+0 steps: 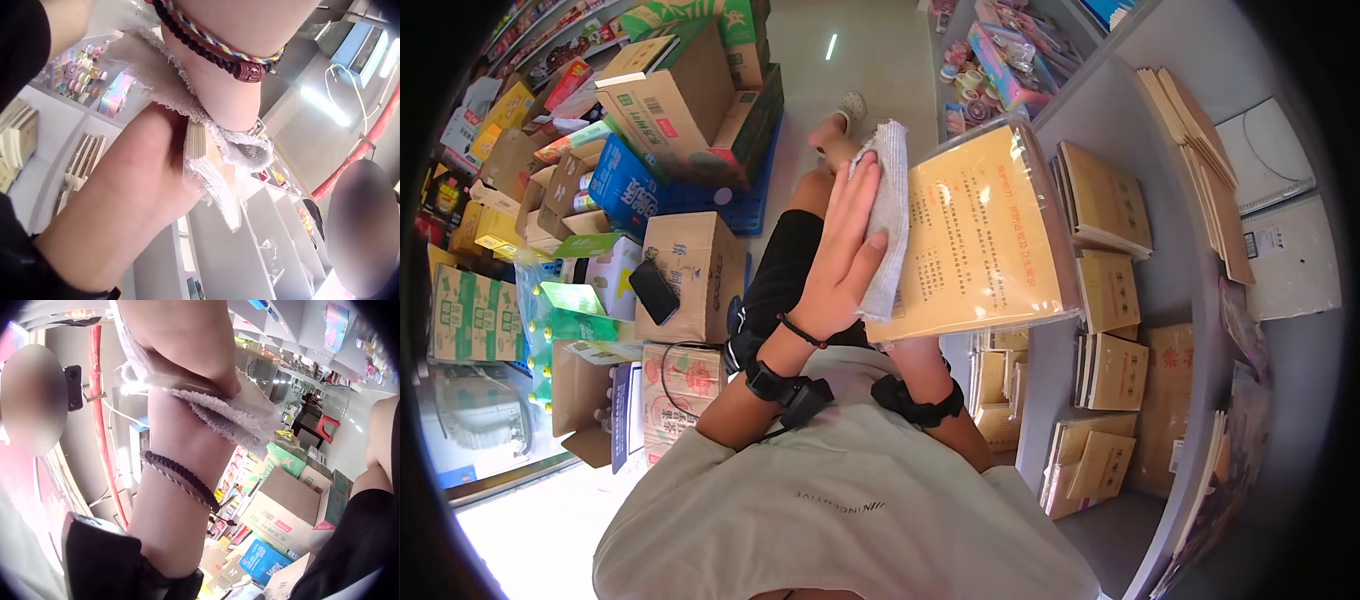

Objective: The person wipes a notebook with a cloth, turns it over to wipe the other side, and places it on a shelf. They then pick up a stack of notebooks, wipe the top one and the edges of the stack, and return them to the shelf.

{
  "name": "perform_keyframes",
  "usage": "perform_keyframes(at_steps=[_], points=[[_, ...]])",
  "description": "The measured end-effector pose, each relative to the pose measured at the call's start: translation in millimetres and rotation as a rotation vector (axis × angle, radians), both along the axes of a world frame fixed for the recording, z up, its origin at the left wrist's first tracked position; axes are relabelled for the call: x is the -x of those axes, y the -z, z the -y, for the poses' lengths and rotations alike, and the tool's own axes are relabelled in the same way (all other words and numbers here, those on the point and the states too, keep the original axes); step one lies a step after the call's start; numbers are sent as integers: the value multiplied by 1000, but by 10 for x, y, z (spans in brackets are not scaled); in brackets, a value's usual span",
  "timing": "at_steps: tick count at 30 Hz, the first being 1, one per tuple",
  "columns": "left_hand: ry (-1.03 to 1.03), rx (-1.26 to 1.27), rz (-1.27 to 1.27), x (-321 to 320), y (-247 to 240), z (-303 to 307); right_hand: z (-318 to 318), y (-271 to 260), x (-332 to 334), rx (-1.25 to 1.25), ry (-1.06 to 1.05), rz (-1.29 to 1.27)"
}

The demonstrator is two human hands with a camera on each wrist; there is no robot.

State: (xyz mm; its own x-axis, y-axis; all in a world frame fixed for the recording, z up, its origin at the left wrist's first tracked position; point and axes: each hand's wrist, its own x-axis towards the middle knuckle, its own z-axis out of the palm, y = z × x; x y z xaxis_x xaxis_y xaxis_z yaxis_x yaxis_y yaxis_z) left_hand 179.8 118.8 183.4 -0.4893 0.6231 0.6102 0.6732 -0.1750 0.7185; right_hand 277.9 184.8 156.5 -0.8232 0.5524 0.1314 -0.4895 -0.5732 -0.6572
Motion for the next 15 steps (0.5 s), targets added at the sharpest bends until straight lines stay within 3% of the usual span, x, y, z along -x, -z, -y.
perform_keyframes(at_steps=[4,7,11,13,15], points=[[-30,-48,-9,6,2,3,-99,100,-51,-100,-43,30],[-54,-102,38,22,109,-13,-175,298,-13,91,-380,-553],[-107,-113,109,-7,210,-75,-110,292,27,122,-325,-543],[-124,-80,84,-23,206,-76,-7,83,30,-74,8,-73],[-69,-16,25,-46,184,-71,18,-2,86,-114,46,-48]])
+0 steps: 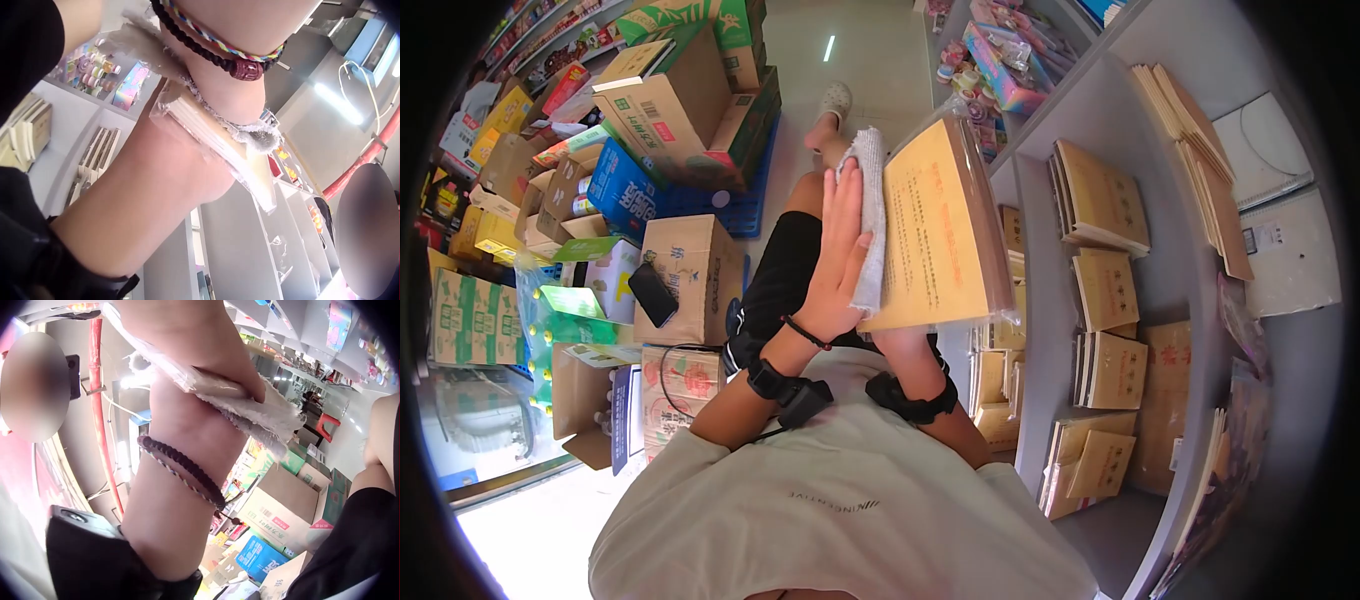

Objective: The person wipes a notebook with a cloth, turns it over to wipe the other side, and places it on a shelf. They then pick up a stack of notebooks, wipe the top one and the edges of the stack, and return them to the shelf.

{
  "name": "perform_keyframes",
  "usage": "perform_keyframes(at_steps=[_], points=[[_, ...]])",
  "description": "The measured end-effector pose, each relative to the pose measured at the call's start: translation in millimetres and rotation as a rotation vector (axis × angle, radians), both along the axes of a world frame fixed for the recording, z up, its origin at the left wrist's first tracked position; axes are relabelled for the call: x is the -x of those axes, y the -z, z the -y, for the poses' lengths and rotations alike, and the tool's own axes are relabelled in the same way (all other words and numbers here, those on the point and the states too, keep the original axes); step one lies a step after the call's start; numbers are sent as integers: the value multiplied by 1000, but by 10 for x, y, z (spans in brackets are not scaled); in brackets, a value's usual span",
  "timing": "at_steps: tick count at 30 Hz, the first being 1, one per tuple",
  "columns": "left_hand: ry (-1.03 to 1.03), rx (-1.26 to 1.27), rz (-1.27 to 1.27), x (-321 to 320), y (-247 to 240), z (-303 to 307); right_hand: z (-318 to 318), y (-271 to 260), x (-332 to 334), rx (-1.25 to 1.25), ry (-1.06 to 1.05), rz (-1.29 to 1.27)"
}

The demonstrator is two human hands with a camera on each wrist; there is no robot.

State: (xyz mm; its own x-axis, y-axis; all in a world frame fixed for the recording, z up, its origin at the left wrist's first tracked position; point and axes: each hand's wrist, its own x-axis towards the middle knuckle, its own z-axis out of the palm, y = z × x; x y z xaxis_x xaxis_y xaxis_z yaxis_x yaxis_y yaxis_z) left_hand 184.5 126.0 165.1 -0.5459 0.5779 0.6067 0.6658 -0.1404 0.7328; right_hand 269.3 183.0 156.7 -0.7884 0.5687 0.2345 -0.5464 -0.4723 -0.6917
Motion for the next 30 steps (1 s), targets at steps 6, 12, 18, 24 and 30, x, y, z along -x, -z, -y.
perform_keyframes(at_steps=[6,12,18,24,30], points=[[259,-117,281,-143,-105,3,-139,8,154,-397,153,170],[362,-349,549,-150,-270,71,53,-157,274,-417,103,316],[134,-153,76,-61,-490,133,109,-132,224,-163,9,130],[10,113,-167,34,-390,86,64,-143,32,135,-99,51],[71,257,-311,-54,-395,128,-345,41,-51,380,-364,-329]])
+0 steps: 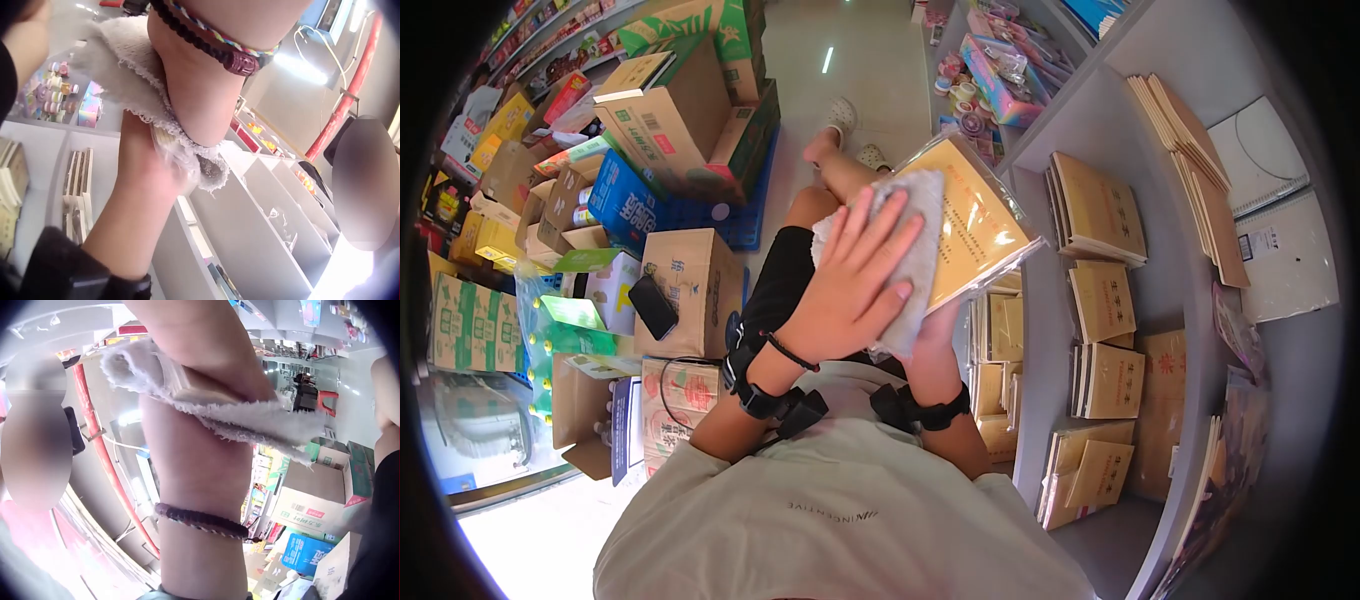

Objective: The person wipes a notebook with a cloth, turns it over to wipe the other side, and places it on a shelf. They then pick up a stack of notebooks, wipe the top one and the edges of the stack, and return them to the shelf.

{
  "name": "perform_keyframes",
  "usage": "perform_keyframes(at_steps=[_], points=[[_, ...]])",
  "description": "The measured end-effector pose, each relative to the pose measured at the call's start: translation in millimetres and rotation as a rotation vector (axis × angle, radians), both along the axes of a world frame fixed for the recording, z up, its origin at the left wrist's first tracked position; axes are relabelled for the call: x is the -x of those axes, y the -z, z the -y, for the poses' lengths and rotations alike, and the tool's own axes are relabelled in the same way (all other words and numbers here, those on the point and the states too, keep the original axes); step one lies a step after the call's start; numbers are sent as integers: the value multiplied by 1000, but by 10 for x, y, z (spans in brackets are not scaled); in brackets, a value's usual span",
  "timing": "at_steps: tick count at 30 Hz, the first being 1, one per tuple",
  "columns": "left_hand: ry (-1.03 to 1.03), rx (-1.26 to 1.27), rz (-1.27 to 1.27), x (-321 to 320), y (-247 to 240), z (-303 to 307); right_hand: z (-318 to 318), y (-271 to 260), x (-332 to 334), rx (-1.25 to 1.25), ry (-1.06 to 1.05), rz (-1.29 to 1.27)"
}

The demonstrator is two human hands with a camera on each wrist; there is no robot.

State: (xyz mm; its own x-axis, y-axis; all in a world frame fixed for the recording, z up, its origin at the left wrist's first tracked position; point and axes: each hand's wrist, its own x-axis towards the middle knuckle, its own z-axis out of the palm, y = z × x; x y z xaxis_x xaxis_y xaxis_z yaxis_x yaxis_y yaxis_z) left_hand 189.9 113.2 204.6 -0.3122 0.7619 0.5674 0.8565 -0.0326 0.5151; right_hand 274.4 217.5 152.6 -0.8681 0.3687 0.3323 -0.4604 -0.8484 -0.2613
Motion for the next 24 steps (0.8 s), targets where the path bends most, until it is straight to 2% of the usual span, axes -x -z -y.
perform_keyframes(at_steps=[6,13,15,17,19,21,23,24], points=[[231,3,-73,-210,-166,5,51,-25,22,-116,-9,254],[-9,4,-80,134,-117,53,289,-177,-36,-250,-1,619],[-11,38,-62,205,-66,67,307,-234,-42,-292,-1,723],[-7,75,-41,215,-13,63,157,-216,-52,-193,18,726],[18,115,-55,197,30,59,-72,-44,-88,-25,-202,220],[47,125,-79,115,8,49,-142,-76,-86,-15,-195,178],[67,134,-107,13,-20,39,-158,-93,-60,-102,-11,99],[107,135,-107,-38,-32,32,-60,-129,-140,-245,215,366]])
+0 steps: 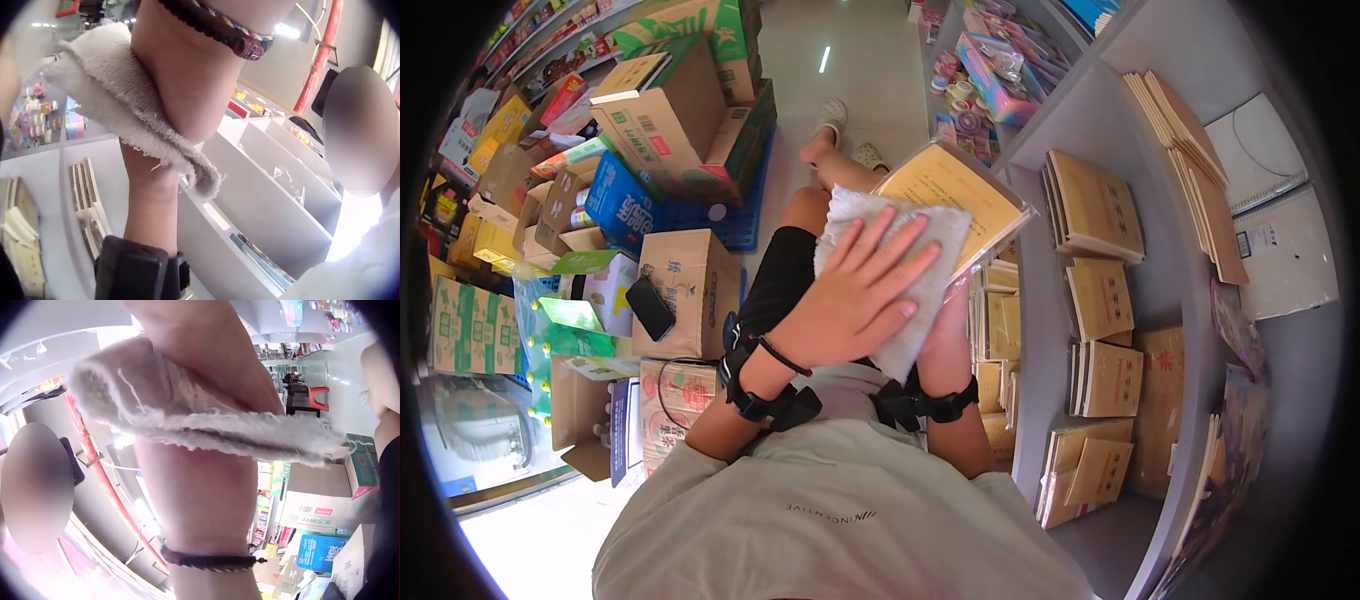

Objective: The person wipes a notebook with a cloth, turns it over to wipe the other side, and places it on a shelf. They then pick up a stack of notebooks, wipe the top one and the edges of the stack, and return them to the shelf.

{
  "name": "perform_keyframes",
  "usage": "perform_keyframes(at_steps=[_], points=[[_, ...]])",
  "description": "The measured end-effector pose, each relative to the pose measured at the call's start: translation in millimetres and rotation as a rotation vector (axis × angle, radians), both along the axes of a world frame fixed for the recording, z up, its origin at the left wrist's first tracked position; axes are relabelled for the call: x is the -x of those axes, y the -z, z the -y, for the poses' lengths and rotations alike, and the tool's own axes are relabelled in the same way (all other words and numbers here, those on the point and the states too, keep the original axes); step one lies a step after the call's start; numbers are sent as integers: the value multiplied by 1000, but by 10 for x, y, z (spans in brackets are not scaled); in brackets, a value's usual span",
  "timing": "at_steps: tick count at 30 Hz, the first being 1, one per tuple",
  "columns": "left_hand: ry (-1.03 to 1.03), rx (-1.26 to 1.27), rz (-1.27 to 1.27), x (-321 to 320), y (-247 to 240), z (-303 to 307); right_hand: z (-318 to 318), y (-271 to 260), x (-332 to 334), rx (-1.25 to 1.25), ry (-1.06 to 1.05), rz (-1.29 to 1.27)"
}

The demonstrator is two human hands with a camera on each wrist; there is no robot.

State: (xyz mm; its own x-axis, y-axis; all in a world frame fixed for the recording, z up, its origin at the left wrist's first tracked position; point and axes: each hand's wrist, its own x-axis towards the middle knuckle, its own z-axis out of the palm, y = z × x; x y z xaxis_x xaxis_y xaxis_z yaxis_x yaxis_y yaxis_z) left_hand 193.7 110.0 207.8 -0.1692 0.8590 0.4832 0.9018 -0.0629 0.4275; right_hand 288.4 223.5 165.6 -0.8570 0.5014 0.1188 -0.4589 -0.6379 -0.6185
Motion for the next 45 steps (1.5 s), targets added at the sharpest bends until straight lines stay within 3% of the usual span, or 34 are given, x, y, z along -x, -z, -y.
perform_keyframes(at_steps=[6,12,17,19,21,25,27,30,35,37,38,45], points=[[44,-41,30,-47,-115,-8,291,-32,41,108,-100,163],[-46,-118,170,224,-23,32,473,-48,115,235,-214,353],[-492,-99,-63,205,21,48,403,-57,63,199,-241,222],[-529,-125,-108,173,29,43,369,-79,73,171,-211,223],[-413,-76,117,174,33,53,372,-133,87,220,-198,183],[-350,-185,128,171,98,21,372,-104,110,166,-172,139],[-348,-225,92,134,89,13,335,-65,111,146,-221,-20],[-282,-259,194,91,137,-16,340,-148,120,130,-125,64],[-234,-216,148,20,103,-27,234,-68,108,78,32,175],[-213,-150,56,-26,58,-25,86,173,90,212,-229,-347],[-174,-112,62,-56,33,-19,62,161,114,235,-324,-457],[34,-155,50,-132,-183,74,227,178,120,159,-237,-153]])
